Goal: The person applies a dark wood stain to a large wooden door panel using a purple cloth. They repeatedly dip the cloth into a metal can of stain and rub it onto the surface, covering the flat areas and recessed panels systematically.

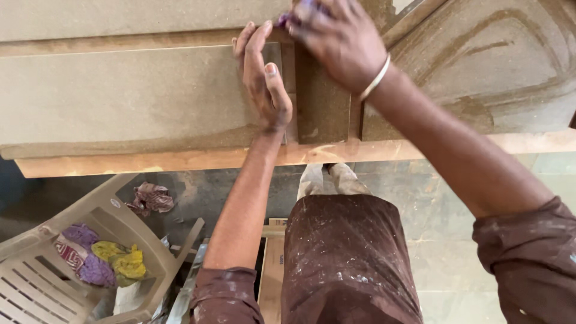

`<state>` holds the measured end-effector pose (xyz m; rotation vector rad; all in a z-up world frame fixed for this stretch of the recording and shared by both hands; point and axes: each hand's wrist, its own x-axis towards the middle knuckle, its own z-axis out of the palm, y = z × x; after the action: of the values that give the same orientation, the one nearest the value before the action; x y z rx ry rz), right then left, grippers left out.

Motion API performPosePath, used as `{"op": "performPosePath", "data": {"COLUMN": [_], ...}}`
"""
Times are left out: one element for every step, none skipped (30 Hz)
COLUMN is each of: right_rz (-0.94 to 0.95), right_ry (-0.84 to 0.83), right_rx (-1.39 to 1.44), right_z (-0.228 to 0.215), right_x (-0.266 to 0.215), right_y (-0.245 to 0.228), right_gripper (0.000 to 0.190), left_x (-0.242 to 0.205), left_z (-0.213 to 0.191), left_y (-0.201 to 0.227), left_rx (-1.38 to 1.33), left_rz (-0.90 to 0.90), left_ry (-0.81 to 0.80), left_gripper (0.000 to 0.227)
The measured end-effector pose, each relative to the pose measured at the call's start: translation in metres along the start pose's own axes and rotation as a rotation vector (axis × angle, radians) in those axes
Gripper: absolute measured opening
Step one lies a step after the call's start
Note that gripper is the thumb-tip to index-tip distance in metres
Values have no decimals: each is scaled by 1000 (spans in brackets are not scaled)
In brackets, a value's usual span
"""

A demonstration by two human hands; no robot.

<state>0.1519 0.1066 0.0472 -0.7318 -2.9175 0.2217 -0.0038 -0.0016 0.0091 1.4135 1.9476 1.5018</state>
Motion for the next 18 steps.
{"op": "performPosePath", "data": {"right_rz": [-45, -89, -123, -156, -164, -171, -175, -179, -181, -138, -100, -61, 28, 117, 205, 169, 130, 91], "right_ry": [62, 123, 116, 108, 24, -60, -70, -80, -96, -120, -138, -155, -178, -199, -220, -174, -120, -67], "right_rx": [75, 151, 211, 272, 206, 141, 144, 147, 154, 166, 173, 180, 148, 115, 78, 50, 20, -10], "right_z": [-5, -9, -10, -10, -11, -12, -14, -19, -25, -31, -36, -38, -40, -38, -33, -27, -18, -10], "right_x": [-7, -22, -39, -58, -78, -95, -108, -121, -134, -144, -149, -151, -151, -150, -146, -140, -130, -120], "right_y": [-11, -29, -50, -70, -90, -103, -105, -102, -100, -96, -87, -82, -78, -80, -82, -84, -86, -82], "right_gripper": [42, 43, 33, 26, 42, 60, 59, 58, 58, 57, 57, 57, 56, 55, 55, 55, 55, 55], "left_x": [2, 4, 2, 0, 1, 0, 2, 3, 1, -1, 1, 3, 3, 3, 4, 4, 5, 7], "left_z": [3, 5, 5, 5, 5, 4, 4, 3, 1, 1, 1, 1, 1, -1, -3, -5, -7, -8], "left_y": [-1, -2, -2, -2, -3, -3, -3, -3, -1, 1, 2, 3, 6, 9, 12, 15, 19, 22], "left_rx": [-1, -2, 1, 5, 5, 6, 7, 27, 47, 66, 74, 82, 88, 114, 136, 158, 161, 165], "left_rz": [1, 10, 13, 17, 9, 2, -1, 1, -2, -6, 3, 12, 17, 18, 21, 24, 24, 24], "left_ry": [1, 11, 16, 20, 10, 0, -9, -27, -48, -70, -66, -62, -60, -97, -131, -165, -172, -179], "left_gripper": [57, 57, 57, 56, 57, 57, 58, 59, 61, 62, 62, 63, 63, 62, 62, 61, 60, 59]}}
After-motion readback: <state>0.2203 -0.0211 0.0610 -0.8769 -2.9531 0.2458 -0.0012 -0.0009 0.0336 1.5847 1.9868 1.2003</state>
